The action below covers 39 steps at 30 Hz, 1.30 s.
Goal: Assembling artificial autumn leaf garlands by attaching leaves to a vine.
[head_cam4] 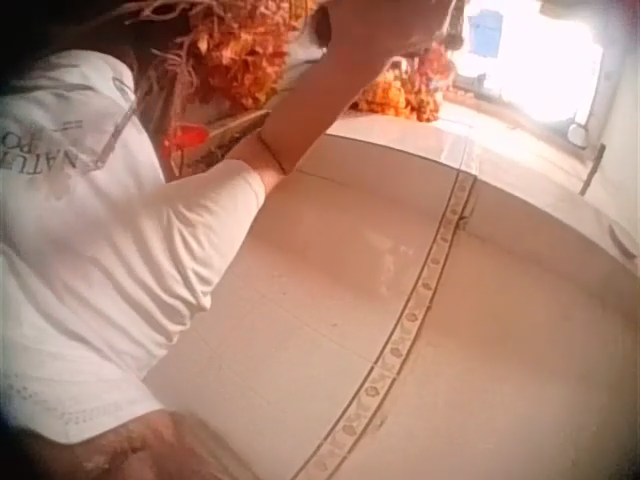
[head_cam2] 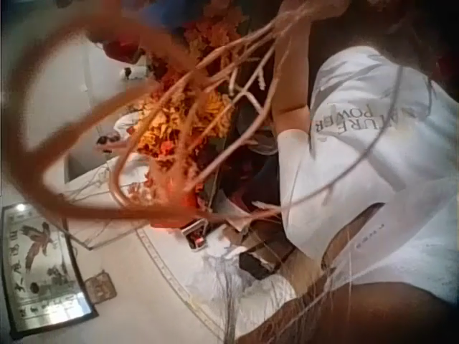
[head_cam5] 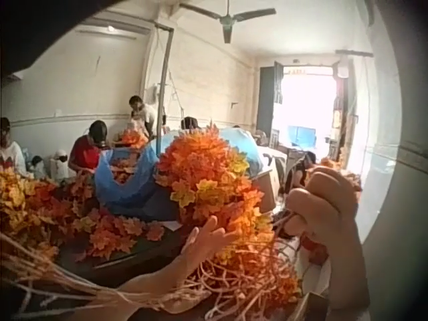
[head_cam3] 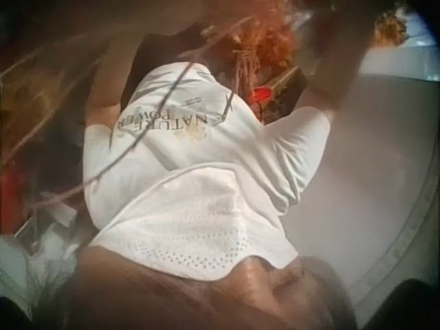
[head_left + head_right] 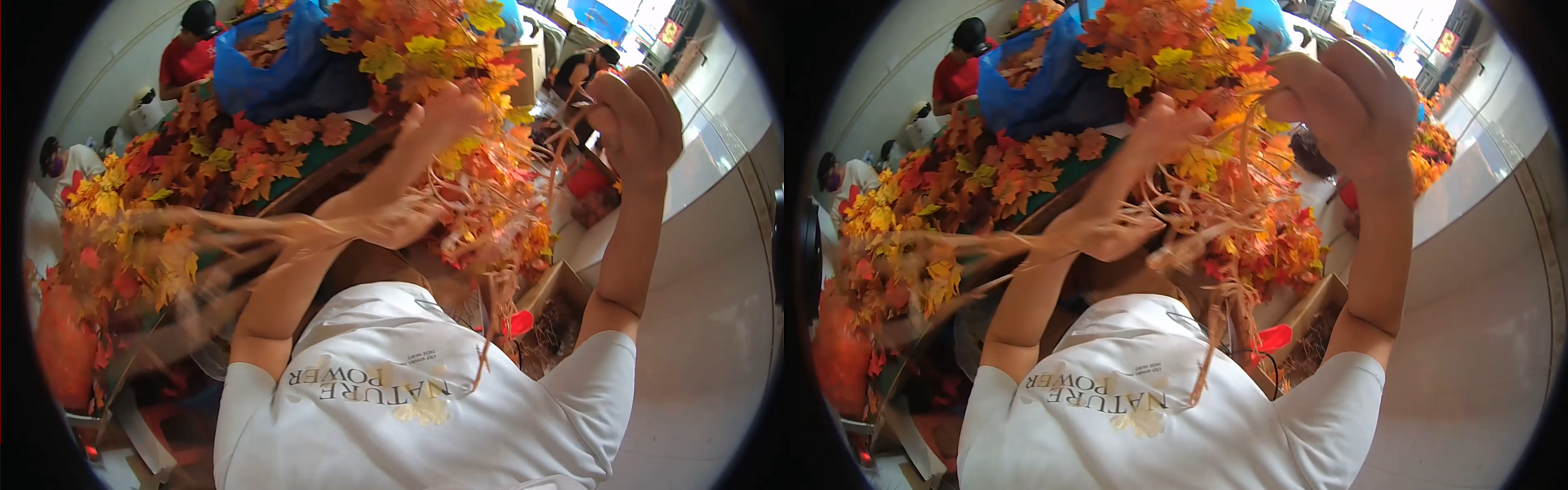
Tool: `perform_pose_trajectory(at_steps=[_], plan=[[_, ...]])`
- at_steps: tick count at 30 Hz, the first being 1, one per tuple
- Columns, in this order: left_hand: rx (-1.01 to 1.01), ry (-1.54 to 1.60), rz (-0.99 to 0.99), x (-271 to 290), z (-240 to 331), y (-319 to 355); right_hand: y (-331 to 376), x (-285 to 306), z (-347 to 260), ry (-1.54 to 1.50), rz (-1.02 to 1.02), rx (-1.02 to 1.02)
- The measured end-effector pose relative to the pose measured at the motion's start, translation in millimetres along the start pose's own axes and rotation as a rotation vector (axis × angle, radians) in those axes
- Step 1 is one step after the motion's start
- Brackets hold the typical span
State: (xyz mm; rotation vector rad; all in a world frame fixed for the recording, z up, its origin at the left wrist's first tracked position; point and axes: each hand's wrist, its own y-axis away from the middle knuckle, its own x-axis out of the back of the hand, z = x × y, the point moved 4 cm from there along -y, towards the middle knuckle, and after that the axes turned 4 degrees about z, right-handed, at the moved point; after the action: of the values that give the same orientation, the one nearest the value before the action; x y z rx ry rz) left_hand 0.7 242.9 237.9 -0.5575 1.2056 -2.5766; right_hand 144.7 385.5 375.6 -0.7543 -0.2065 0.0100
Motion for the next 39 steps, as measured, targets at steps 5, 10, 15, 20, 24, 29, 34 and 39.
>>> perform_pose_trajectory(at_steps=[5, 10, 15, 20, 24, 29, 34, 39], plan=[[-0.149, -0.401, -0.151, -35.2, -11.6, -5.1, -34.1, -59.0, -7.0, -0.010, 0.097, -0.038], [-0.063, -0.202, -0.046, -35.1, -12.9, 2.9, -35.9, -79.1, -22.9, 0.034, 0.033, 0.127], [-0.294, -0.262, 0.212, -21.4, -14.6, 30.0, -8.0, -75.4, -20.0, 0.273, -0.139, 0.302], [0.469, -0.335, -0.047, 43.8, -58.4, 163.0, 174.4, 65.4, 147.3, 0.386, -0.362, -0.624], [0.982, -0.413, 0.328, 99.8, -72.3, 350.6, 291.4, 235.8, 158.1, 1.126, -0.664, -0.351], [0.817, -0.678, 0.156, 104.4, -43.7, 347.2, 308.8, 321.7, 132.5, 1.333, -0.526, -0.888], [0.816, -0.841, 0.017, 102.7, -64.5, 346.7, 366.8, 302.8, 153.0, 1.185, -0.835, -1.127], [0.968, -0.519, 0.370, 94.5, -76.7, 327.5, 552.3, 326.8, 71.4, 0.143, -1.335, -2.263]])
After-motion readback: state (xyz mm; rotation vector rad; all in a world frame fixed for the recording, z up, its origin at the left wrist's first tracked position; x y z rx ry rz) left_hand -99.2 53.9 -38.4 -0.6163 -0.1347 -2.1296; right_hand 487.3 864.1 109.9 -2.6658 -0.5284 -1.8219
